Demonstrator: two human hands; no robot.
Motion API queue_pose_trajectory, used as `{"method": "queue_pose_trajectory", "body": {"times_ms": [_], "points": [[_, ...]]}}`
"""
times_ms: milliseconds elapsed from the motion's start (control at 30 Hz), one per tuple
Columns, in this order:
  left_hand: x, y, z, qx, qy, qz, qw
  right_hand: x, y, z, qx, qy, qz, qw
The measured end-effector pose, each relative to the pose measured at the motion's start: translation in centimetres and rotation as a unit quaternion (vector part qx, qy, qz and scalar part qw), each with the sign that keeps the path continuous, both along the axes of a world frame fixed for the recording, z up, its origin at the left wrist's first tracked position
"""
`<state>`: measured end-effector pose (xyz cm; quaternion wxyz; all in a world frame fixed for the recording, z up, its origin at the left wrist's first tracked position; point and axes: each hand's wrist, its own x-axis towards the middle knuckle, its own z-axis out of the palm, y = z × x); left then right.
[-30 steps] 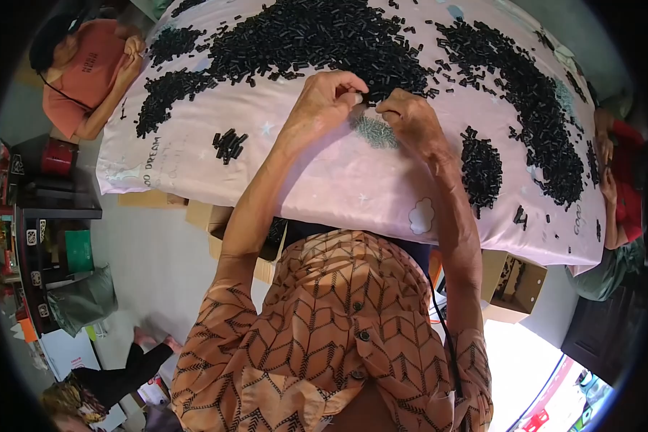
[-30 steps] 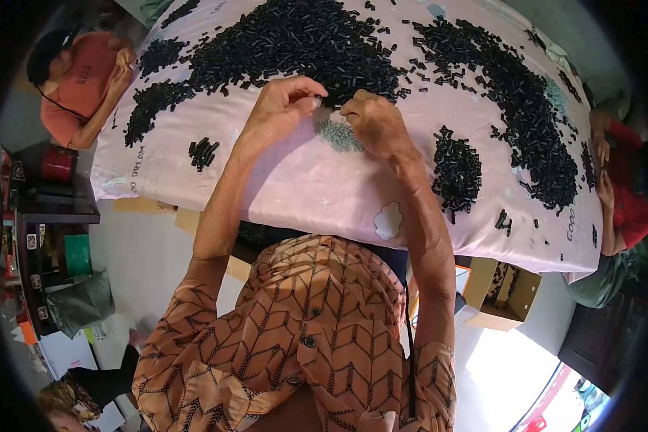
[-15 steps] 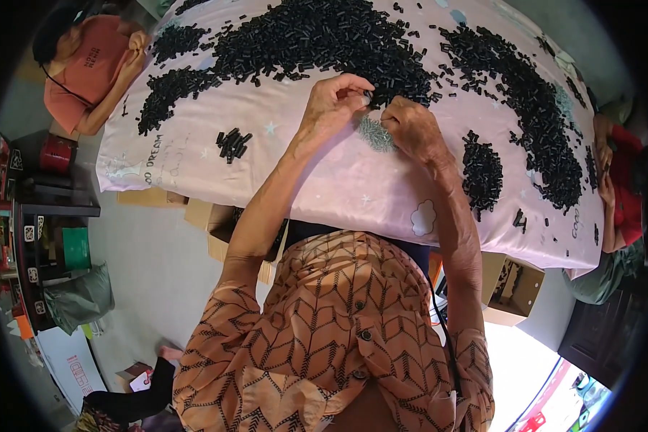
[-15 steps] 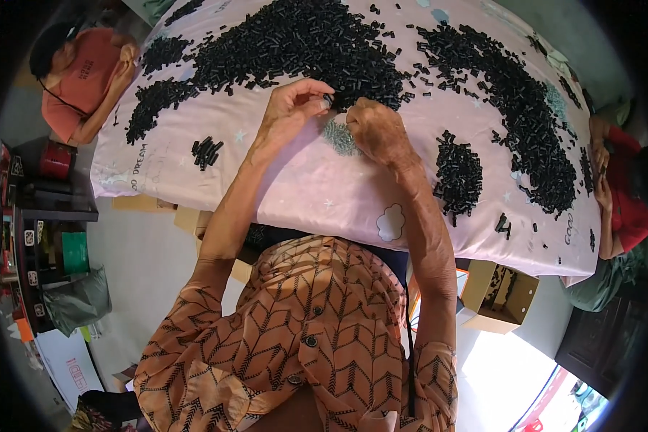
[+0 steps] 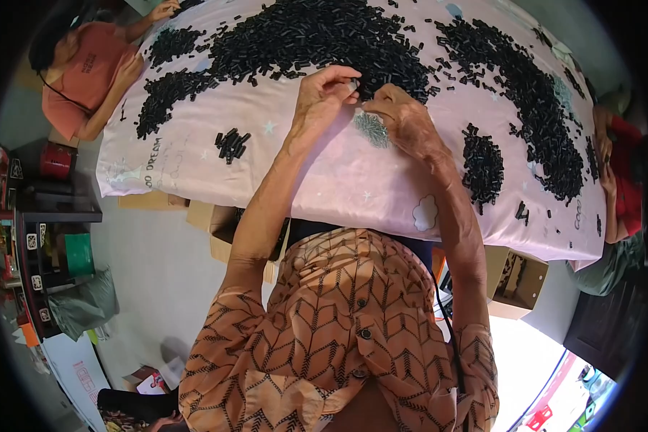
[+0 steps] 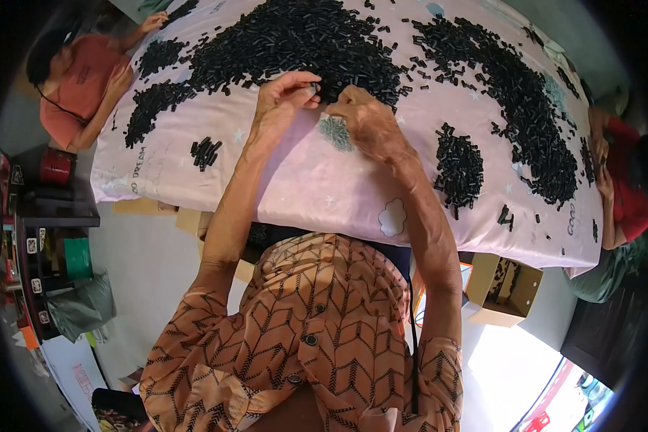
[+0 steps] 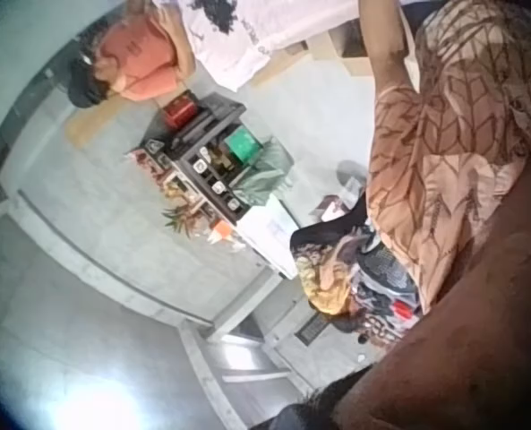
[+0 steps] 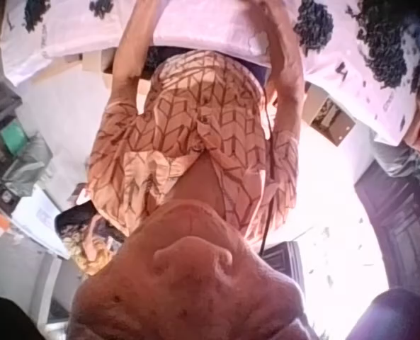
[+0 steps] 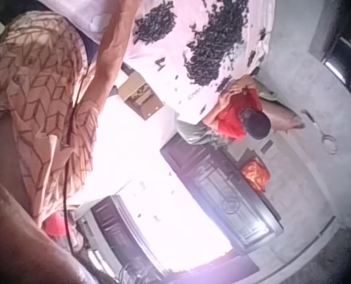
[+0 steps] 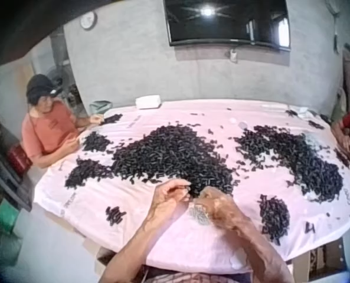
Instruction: Manually sorting and inspecting small black plastic components on a table.
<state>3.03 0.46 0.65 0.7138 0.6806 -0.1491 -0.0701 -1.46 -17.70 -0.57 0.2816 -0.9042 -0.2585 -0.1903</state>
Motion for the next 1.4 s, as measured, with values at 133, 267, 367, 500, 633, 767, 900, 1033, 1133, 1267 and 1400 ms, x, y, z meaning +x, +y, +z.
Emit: {"method": "queue_pose_trajectory", "body": {"times_ms": [133,267,367,500,633,767,900,1033,1133,1267,1400], "points": [[-0.1,0.1,0.1,0.003,-0.001,0.019,1.000,0.0,0.6,0.2,-0.025,-0.011,0.009,1.000],[0.2,-0.9,0.3,-0.011,-0.005,0.001,1.000,-0.2,0.3,0.6,-0.063,-0.035,-0.004,0.997],[0.3,-1.1,0.0,-0.007,0.000,-0.003,1.000,-0.3,-0.2,0.7,-0.091,0.003,-0.012,0.996],[0.4,1.0,-1.1,0.019,-0.007,0.029,0.999,0.7,1.0,-0.2,-0.096,0.029,0.032,0.994],[0.7,-0.9,-0.4,-0.004,-0.008,-0.004,1.000,0.1,-2.8,1.6,0.012,0.099,-0.093,0.991],[0.5,-0.2,-0.6,0.011,0.002,0.007,1.000,-0.4,-4.9,3.4,0.058,0.228,-0.088,0.968],[0.5,-0.3,-0.5,0.008,0.012,0.001,1.000,-1.0,-5.1,3.4,0.089,0.363,-0.090,0.923],[0.4,-0.7,-0.2,0.014,0.008,-0.001,1.000,-0.6,-3.9,2.3,0.014,0.295,-0.069,0.953],[0.4,0.0,-0.7,0.017,0.005,0.005,1.000,-0.7,-1.5,1.9,0.102,0.305,-0.057,0.945],[0.2,0.2,-0.4,0.010,0.011,0.012,1.000,-0.1,-1.3,0.4,0.205,0.294,-0.034,0.933],[0.6,-0.2,-0.3,0.003,0.005,-0.005,1.000,-0.4,-3.0,2.3,0.176,0.230,-0.129,0.949]]}}
